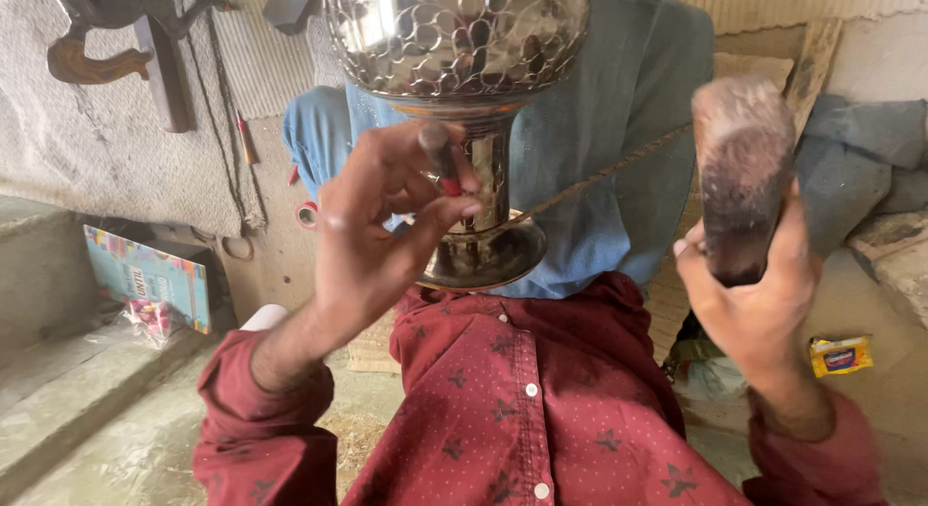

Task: The person sits on the floor with a perforated metal lamp base held between his legs and hammers a decorative pattern into its surface. He holds a small punch against the metal with one hand and strikes it repeatedly with a wooden mallet held in the other hand, repositioning the punch around the lamp body as he works.

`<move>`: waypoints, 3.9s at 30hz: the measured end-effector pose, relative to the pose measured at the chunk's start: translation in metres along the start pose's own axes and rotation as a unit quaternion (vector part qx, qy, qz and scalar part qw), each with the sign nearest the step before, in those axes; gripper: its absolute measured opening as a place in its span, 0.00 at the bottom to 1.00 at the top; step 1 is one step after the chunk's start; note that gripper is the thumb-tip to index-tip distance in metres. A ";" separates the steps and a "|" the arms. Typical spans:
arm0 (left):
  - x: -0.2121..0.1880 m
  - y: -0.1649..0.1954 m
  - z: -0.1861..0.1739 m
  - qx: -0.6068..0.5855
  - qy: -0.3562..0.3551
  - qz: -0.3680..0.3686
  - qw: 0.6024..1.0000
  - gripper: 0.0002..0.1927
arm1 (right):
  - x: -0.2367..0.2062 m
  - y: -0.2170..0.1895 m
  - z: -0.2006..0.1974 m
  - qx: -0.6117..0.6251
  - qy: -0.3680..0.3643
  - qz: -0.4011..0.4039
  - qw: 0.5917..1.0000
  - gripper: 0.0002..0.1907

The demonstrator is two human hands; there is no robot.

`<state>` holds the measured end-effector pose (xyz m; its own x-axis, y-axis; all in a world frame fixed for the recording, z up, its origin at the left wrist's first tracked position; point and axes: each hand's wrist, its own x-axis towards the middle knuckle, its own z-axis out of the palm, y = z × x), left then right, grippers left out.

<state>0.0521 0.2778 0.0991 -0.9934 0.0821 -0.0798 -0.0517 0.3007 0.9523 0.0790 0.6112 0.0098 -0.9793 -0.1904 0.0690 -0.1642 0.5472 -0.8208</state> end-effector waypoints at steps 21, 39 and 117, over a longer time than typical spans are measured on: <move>-0.009 -0.021 -0.025 0.136 -0.046 0.144 0.979 0.24 | 0.110 -0.101 -0.032 -0.108 -0.200 -0.131 0.965 0.31; 0.006 -0.036 -0.054 0.039 -0.144 0.159 0.976 0.28 | 0.027 -0.039 -0.027 -0.122 -0.081 -0.112 0.983 0.42; -0.038 -0.006 -0.085 -0.056 0.159 0.148 0.975 0.17 | 0.002 -0.156 0.092 0.300 0.111 -0.171 0.932 0.42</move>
<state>0.0812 0.1926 0.1216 -0.9470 -0.1547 0.2816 0.2486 0.2022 0.9473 0.1135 0.4501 0.0860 -0.8931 -0.0598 0.4459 -0.4408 -0.0822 -0.8938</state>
